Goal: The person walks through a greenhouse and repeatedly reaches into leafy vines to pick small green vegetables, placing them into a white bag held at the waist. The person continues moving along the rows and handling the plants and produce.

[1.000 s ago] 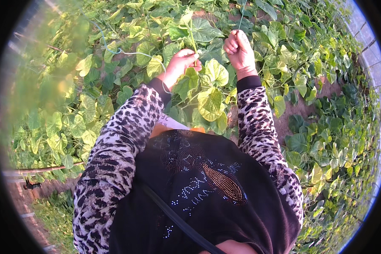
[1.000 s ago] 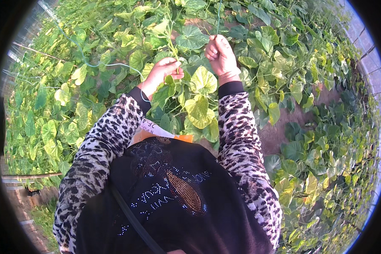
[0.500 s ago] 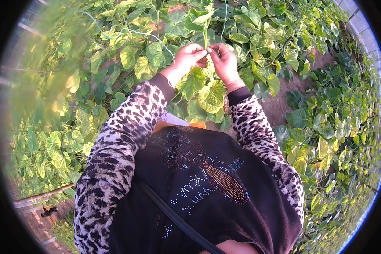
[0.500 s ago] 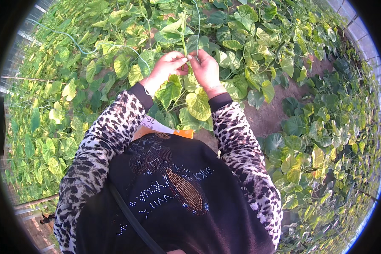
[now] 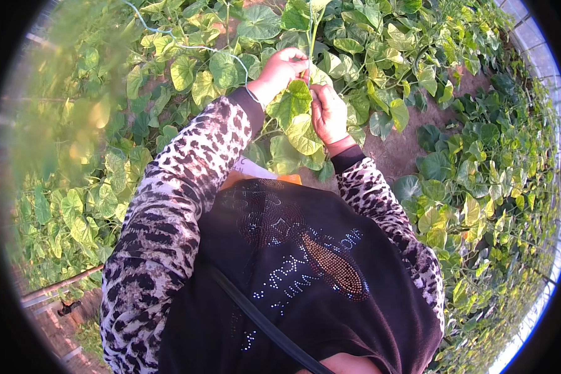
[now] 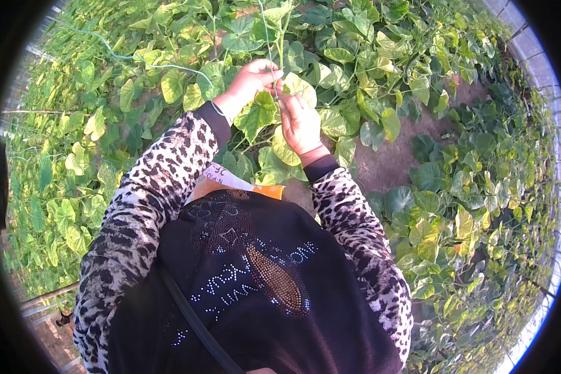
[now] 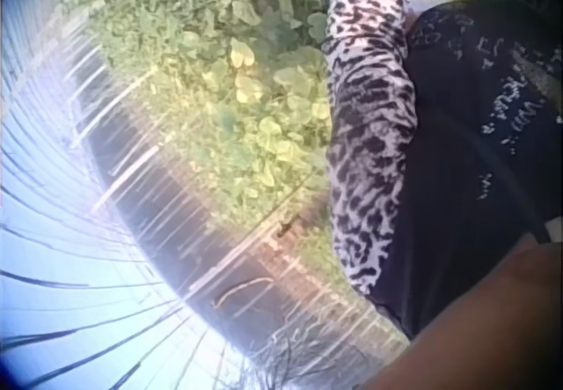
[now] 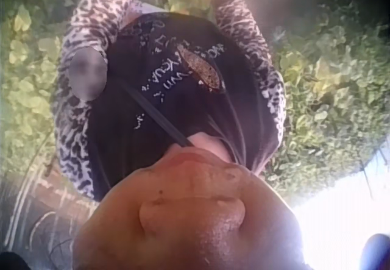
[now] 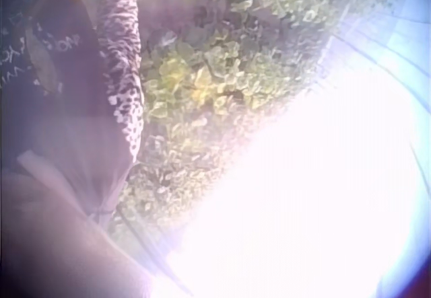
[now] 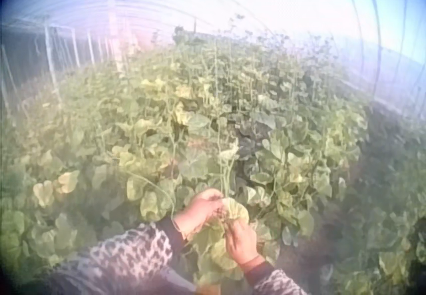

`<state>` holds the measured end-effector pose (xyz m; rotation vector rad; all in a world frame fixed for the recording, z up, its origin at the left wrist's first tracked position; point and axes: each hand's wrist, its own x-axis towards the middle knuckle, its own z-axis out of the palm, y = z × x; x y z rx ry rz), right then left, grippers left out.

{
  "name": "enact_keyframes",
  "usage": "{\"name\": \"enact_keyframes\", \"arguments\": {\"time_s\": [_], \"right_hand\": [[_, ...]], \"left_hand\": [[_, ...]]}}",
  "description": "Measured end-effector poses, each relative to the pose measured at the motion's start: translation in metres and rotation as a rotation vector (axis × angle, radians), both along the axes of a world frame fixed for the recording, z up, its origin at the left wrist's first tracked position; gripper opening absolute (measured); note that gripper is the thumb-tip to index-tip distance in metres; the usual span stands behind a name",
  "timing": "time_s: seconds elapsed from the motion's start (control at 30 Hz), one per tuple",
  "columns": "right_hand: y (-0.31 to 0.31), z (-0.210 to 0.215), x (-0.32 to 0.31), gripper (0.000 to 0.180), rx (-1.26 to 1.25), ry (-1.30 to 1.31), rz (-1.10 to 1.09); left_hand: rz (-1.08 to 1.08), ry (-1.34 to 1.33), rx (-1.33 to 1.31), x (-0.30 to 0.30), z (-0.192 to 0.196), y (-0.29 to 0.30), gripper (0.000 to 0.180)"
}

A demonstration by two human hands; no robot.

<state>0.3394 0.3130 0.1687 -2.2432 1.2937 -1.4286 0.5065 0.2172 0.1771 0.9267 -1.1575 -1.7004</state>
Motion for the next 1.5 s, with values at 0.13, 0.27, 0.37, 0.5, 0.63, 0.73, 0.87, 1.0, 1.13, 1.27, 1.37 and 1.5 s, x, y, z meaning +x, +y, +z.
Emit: {"name": "enact_keyframes", "arguments": {"time_s": [0.13, 0.27, 0.37, 0.5, 0.63, 0.73, 0.87, 1.0, 1.13, 1.27, 1.37, 1.5], "right_hand": [[-0.020, -0.035, -0.010, 0.022, 0.519, -0.516, 0.102], [-0.022, -0.021, -0.027, 0.018, 0.598, -0.562, 0.119], [-0.037, -0.057, -0.059, 0.026, 0.445, -0.091, 0.114], [-0.024, -0.032, -0.049, 0.022, 0.565, -0.185, 0.171], [-0.019, -0.014, -0.049, 0.021, 0.484, -0.033, 0.165], [-0.028, -0.024, -0.054, 0.021, 0.149, 0.324, 0.165], [-0.021, -0.006, -0.042, 0.021, 0.654, -0.064, 0.209], [-0.025, -0.002, -0.046, 0.021, 0.800, -0.132, 0.004], [-0.022, 0.004, -0.031, 0.012, 0.754, -0.627, 0.069], [-0.027, 0.001, -0.030, 0.012, 0.717, -0.789, 0.331], [-0.027, 0.009, -0.031, 0.015, 0.771, -0.774, 0.428], [-0.033, 0.004, -0.037, 0.019, 0.842, -0.805, 0.481]], "left_hand": [[-0.079, -0.063, -0.038, -0.011, 0.005, 0.016, 0.016], [-0.120, -0.088, -0.110, -0.013, -0.002, 0.026, 0.020], [-0.131, -0.103, -0.174, -0.017, 0.000, 0.038, 0.020], [-0.049, -0.069, -0.138, -0.012, -0.009, 0.048, 0.016], [0.029, -0.141, -0.252, -0.014, -0.022, 0.055, 0.014], [-0.016, -0.299, -0.381, -0.012, -0.026, 0.056, 0.024], [-0.043, -0.167, -0.242, -0.011, -0.019, 0.060, 0.021], [-0.058, -0.115, -0.056, -0.006, -0.013, 0.056, 0.017], [-0.094, -0.011, 0.016, -0.008, 0.003, 0.053, 0.027], [-0.244, 0.039, 0.074, -0.009, 0.013, 0.045, 0.039], [-0.269, -0.070, 0.064, -0.004, 0.014, 0.041, 0.044], [-0.129, -0.026, 0.144, -0.011, 0.012, 0.047, 0.035]]}}
